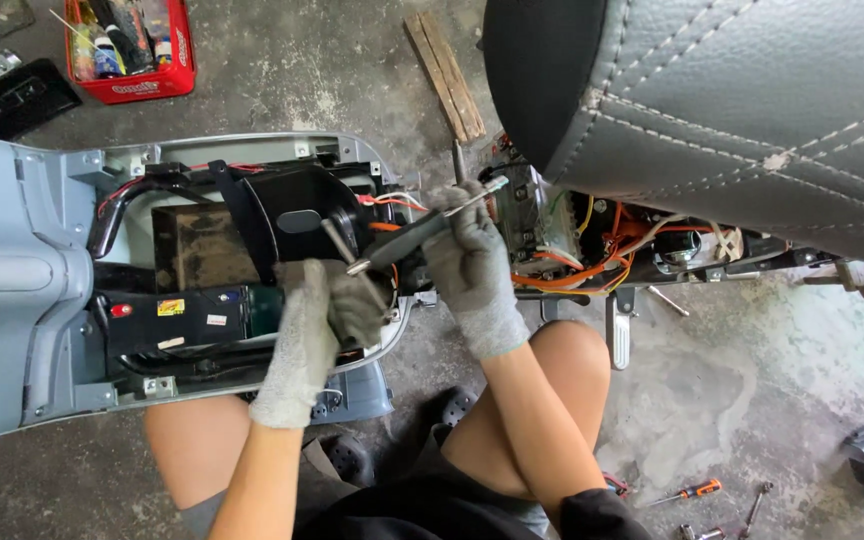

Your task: The person sits on the workshop floor beside a scooter with its seat and body panels removed and works on the electrical components under the seat. They use a screwdriver and a socket wrench to loosen and tighten fasteners, reposition wiring harnesses, and handle the battery and controller area while adjusting parts by hand.

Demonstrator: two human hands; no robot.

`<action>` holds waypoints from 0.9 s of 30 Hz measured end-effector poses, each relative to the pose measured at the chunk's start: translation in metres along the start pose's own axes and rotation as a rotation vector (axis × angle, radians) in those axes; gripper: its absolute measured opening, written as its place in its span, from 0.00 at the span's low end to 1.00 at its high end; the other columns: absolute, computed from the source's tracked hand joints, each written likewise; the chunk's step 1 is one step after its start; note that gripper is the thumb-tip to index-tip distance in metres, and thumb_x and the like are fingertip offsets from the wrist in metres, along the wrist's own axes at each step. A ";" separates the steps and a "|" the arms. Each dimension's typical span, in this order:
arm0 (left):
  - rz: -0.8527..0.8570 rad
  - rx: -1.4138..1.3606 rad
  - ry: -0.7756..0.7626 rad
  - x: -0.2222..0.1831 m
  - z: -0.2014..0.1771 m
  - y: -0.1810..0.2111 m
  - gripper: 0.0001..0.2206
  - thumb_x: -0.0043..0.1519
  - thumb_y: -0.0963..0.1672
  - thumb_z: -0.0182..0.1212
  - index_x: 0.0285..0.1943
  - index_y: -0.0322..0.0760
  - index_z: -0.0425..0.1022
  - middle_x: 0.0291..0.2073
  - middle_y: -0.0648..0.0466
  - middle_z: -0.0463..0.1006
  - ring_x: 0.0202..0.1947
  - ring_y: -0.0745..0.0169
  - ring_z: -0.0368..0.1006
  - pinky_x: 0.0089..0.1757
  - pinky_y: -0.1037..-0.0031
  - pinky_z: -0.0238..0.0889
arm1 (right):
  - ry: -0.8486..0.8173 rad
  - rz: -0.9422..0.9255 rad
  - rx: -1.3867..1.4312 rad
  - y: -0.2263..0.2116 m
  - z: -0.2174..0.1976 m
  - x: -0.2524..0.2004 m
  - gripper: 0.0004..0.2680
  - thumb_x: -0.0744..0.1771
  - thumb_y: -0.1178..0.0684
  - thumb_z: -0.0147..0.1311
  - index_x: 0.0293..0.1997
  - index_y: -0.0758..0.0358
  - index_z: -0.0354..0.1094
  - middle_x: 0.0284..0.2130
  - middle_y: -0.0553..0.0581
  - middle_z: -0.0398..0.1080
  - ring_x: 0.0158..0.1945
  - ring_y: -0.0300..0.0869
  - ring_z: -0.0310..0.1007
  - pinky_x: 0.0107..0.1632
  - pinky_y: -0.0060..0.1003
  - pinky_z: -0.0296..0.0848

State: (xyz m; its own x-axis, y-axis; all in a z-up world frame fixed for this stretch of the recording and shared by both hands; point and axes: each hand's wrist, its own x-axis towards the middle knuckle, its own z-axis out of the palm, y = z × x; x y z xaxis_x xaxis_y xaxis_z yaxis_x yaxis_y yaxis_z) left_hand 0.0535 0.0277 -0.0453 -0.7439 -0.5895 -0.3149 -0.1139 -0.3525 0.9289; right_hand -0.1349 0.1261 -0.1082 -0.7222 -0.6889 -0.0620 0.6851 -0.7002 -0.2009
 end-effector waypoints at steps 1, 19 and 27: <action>-0.074 -0.210 -0.040 -0.006 0.013 0.022 0.26 0.68 0.57 0.45 0.45 0.32 0.78 0.28 0.51 0.83 0.26 0.64 0.79 0.29 0.72 0.73 | -0.003 0.018 -0.005 0.005 0.009 -0.002 0.09 0.72 0.58 0.51 0.59 0.61 0.62 0.47 0.53 0.70 0.54 0.44 0.70 0.65 0.40 0.66; 0.402 0.848 -0.003 0.046 0.060 0.119 0.14 0.61 0.45 0.69 0.54 0.40 0.79 0.41 0.51 0.84 0.43 0.61 0.80 0.44 0.72 0.70 | 0.056 0.055 -0.259 -0.017 0.005 0.012 0.14 0.72 0.57 0.48 0.65 0.65 0.58 0.58 0.59 0.66 0.64 0.51 0.67 0.68 0.52 0.66; 0.334 0.695 -0.049 0.047 0.052 0.110 0.15 0.59 0.42 0.66 0.56 0.39 0.77 0.45 0.52 0.85 0.46 0.63 0.82 0.47 0.73 0.72 | 0.129 0.106 -0.147 -0.011 0.007 0.015 0.06 0.72 0.55 0.51 0.53 0.64 0.67 0.50 0.57 0.71 0.58 0.50 0.70 0.63 0.47 0.68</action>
State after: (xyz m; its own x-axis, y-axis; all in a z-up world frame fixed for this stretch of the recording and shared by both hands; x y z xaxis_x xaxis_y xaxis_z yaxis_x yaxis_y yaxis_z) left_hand -0.0281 -0.0011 0.0518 -0.8381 -0.5455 -0.0022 -0.2533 0.3857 0.8872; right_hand -0.1527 0.1225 -0.0998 -0.6593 -0.7211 -0.2129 0.7436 -0.5836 -0.3263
